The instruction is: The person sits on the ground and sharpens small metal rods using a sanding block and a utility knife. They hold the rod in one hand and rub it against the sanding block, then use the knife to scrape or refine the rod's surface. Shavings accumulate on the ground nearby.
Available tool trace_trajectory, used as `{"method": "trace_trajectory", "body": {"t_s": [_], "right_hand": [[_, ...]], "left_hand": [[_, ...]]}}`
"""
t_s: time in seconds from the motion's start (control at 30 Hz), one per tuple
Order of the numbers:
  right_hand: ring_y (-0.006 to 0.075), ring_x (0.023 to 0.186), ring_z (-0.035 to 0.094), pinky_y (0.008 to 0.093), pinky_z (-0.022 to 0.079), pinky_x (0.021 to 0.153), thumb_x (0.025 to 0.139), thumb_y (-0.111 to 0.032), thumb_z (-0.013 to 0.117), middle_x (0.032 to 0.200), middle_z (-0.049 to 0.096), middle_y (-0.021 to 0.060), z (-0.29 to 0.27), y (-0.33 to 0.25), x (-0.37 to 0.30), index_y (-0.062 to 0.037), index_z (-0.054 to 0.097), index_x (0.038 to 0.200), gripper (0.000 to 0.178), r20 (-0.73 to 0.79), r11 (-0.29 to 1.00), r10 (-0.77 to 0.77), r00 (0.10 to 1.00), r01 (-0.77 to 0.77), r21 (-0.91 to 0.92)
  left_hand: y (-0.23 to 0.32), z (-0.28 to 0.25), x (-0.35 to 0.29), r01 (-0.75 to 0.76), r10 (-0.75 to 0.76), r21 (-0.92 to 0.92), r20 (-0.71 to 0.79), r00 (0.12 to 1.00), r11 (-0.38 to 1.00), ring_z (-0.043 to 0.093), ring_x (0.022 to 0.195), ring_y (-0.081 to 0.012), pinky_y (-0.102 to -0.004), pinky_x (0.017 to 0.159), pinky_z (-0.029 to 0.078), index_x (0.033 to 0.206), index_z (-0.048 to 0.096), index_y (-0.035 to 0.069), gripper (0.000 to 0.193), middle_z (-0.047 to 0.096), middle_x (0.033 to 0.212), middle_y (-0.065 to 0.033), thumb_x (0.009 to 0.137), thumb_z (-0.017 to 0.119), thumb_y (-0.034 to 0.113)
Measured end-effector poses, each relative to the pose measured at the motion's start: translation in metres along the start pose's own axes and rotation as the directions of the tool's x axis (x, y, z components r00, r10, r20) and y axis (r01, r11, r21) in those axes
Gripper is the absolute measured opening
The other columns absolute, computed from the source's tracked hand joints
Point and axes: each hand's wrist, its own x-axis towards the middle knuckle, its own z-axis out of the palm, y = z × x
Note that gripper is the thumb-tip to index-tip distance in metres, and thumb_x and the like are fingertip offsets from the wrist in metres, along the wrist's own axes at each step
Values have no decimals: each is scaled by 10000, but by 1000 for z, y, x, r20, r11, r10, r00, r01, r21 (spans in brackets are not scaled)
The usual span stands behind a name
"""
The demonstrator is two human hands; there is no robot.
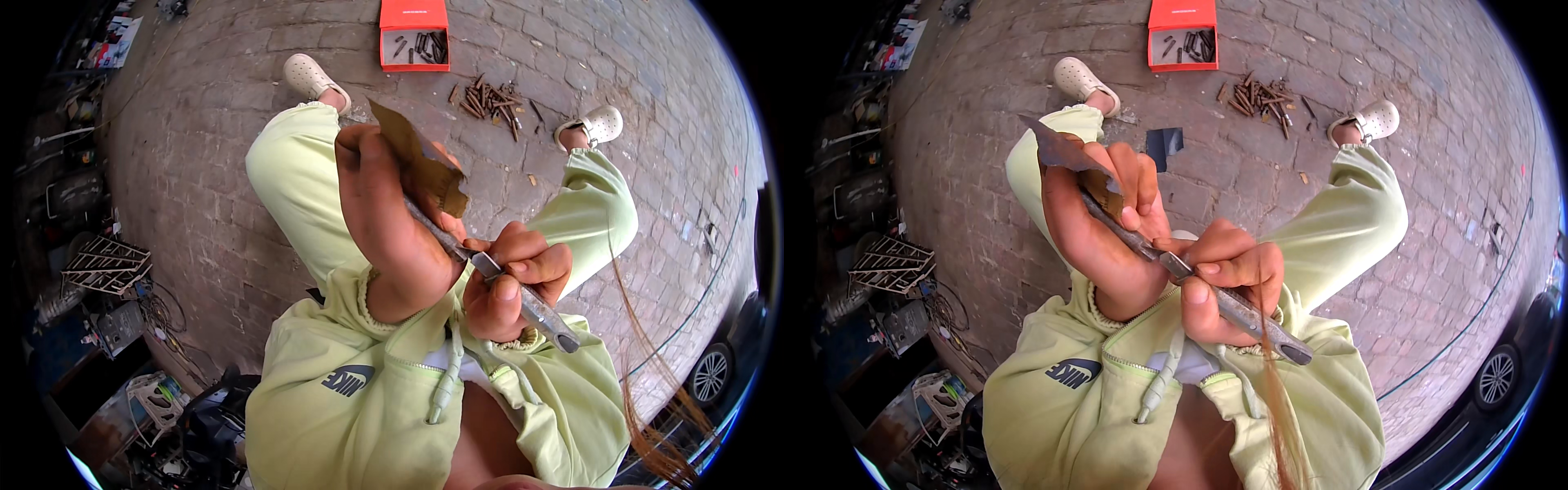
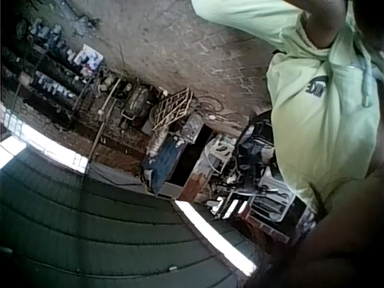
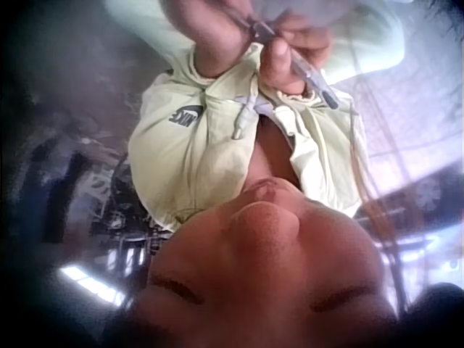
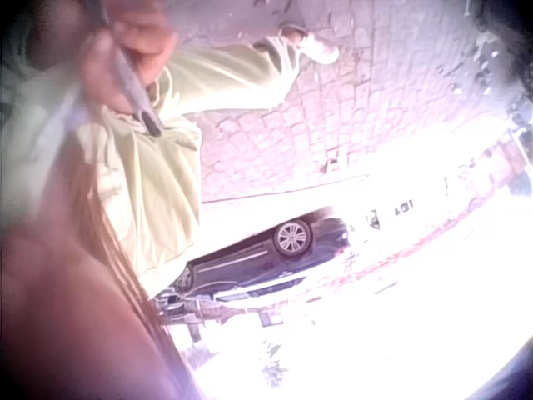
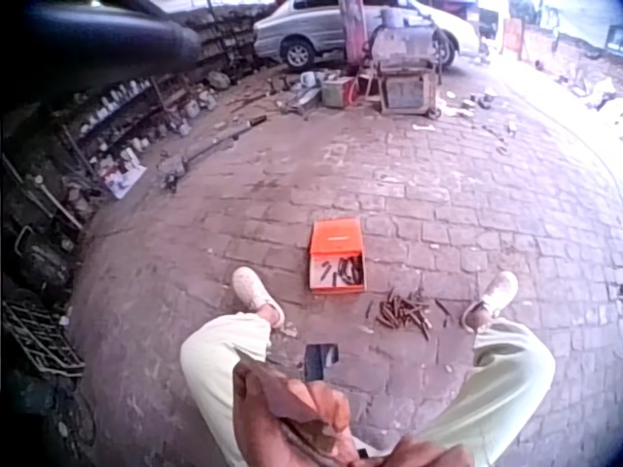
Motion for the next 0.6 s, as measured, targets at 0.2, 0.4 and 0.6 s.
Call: {"method": "trace_trajectory", "body": {"t_s": [0.2, 0.4, 0.6], "right_hand": [[122, 586, 316, 360, 580, 667, 813, -130, 623, 666, 417, 86, 2, 0, 1, -35, 375, 857, 269, -6, 1000, -3, 1000, 3, 25], [118, 583, 309, 361, 580, 652, 818, -121, 615, 669, 416, 87, 1, -1, 1, -29, 361, 868, 275, 0, 1000, 20, 1000, -20, -17], [116, 574, 318, 353, 579, 643, 809, -130, 622, 666, 409, 78, 4, -2, 2, -37, 360, 869, 285, -35, 999, 36, 999, -37, -5]], "left_hand": [[-5, -3, 2, -8, 9, -57, 15, 1000, 998, 357, 380, -36, -176, 337, 286, 913, 445, 27, 300, 507, 698, -29, 958, 357, 310], [-5, -4, 4, 15, -12, -109, 23, 1000, 994, 362, 378, -37, -178, 336, 291, 918, 443, 35, 288, 514, 695, -29, 953, 368, 310], [-11, -6, 5, -122, 119, 89, 37, 992, 988, 343, 344, -45, -175, 328, 291, 921, 427, 51, 270, 535, 636, -36, 945, 387, 317]]}}
